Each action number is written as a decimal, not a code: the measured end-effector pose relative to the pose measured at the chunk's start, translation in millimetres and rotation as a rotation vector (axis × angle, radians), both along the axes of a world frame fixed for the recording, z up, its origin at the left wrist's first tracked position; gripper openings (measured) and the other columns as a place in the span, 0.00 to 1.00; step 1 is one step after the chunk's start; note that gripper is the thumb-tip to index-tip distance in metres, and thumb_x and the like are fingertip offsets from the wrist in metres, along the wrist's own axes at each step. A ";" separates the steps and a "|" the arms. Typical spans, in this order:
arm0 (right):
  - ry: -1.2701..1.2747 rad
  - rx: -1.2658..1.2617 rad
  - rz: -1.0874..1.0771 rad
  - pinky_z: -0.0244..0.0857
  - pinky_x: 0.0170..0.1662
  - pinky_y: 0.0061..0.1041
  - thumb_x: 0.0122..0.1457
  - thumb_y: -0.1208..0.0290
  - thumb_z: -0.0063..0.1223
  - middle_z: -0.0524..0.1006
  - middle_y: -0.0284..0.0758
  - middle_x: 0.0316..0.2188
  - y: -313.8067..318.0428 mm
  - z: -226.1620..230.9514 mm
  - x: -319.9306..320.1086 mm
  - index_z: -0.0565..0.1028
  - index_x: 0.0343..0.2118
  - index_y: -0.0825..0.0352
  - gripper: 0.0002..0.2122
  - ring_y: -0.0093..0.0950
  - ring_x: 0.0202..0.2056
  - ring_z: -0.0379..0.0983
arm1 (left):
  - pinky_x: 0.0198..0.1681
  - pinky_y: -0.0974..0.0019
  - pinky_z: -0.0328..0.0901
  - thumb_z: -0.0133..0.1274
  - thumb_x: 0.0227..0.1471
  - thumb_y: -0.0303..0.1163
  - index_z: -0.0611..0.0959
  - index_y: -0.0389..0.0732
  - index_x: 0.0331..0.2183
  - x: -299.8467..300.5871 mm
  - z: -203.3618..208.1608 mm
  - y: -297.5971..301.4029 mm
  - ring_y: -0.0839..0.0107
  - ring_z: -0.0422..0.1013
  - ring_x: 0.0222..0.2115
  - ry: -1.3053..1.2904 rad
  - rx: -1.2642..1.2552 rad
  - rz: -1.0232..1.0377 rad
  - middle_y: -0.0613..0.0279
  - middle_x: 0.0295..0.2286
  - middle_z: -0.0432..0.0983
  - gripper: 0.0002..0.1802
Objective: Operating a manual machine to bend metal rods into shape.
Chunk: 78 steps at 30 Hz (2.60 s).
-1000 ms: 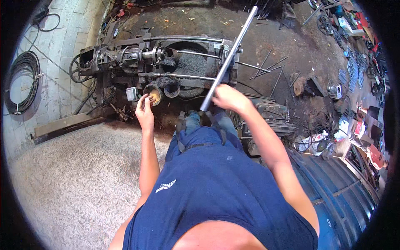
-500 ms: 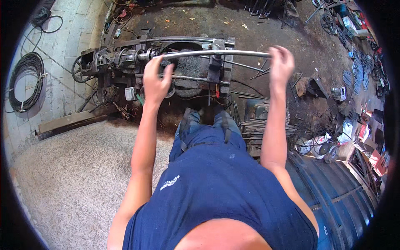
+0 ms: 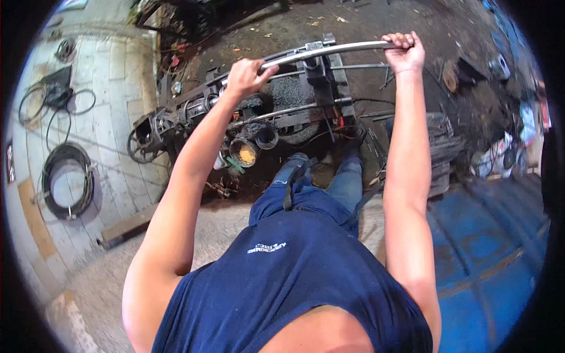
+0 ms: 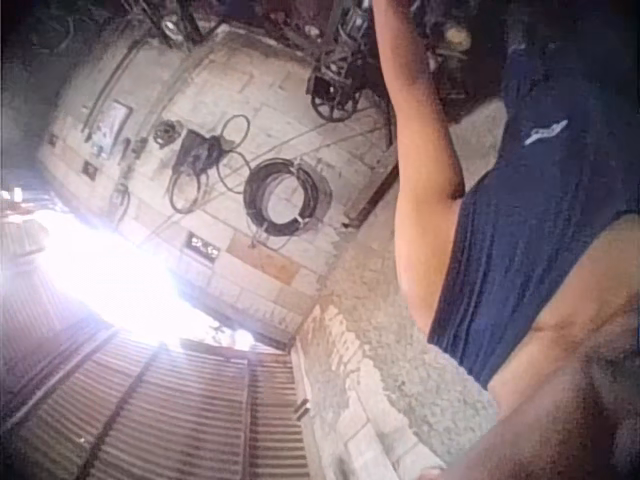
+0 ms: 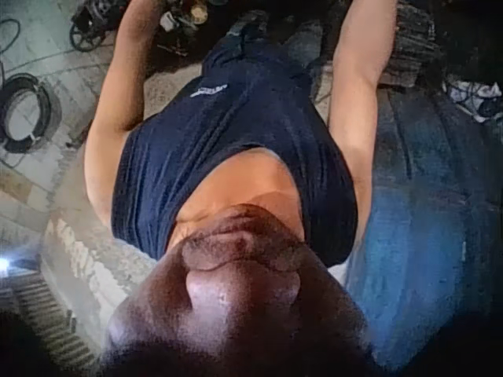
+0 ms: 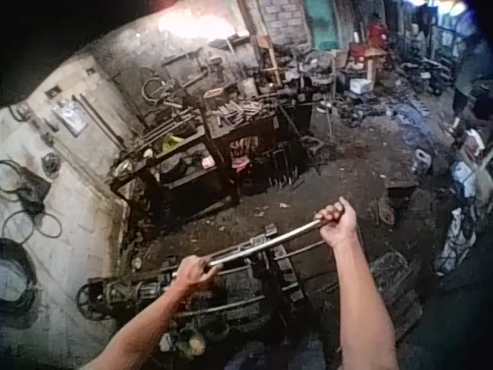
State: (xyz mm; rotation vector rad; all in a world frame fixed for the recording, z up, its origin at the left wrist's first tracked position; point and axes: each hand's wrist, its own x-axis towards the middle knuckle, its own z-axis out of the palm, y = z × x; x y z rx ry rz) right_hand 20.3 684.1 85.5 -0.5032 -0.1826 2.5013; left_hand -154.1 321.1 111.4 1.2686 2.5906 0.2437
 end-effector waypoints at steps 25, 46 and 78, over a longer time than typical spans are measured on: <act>-0.240 -0.251 -0.442 0.50 0.26 0.29 0.59 0.67 0.34 0.48 0.26 0.07 -67.3 2.9 89.7 0.51 0.12 0.56 0.18 0.24 0.11 0.46 | 0.23 0.53 0.69 0.42 0.57 0.47 0.84 0.46 0.17 -65.9 -19.7 66.0 0.51 0.73 0.16 0.229 0.185 -0.274 0.49 0.13 0.73 0.25; -0.894 0.324 0.722 0.68 0.32 0.28 0.56 0.67 0.51 0.76 0.32 0.28 -184.3 -72.2 96.4 0.76 0.37 0.65 0.09 0.28 0.28 0.73 | 0.38 0.61 0.67 0.51 0.55 0.28 0.77 0.33 0.40 98.2 0.5 -179.6 0.59 0.74 0.32 0.153 0.664 0.830 0.52 0.33 0.76 0.11; -0.376 2.936 0.707 0.38 0.64 0.56 0.50 0.67 0.55 0.68 0.47 0.48 -427.5 -50.0 -175.6 0.75 0.44 0.70 0.18 0.47 0.59 0.56 | 0.41 0.63 0.68 0.51 0.55 0.26 0.78 0.34 0.40 216.1 -41.8 -306.4 0.62 0.75 0.35 -0.207 0.422 0.995 0.52 0.34 0.78 0.11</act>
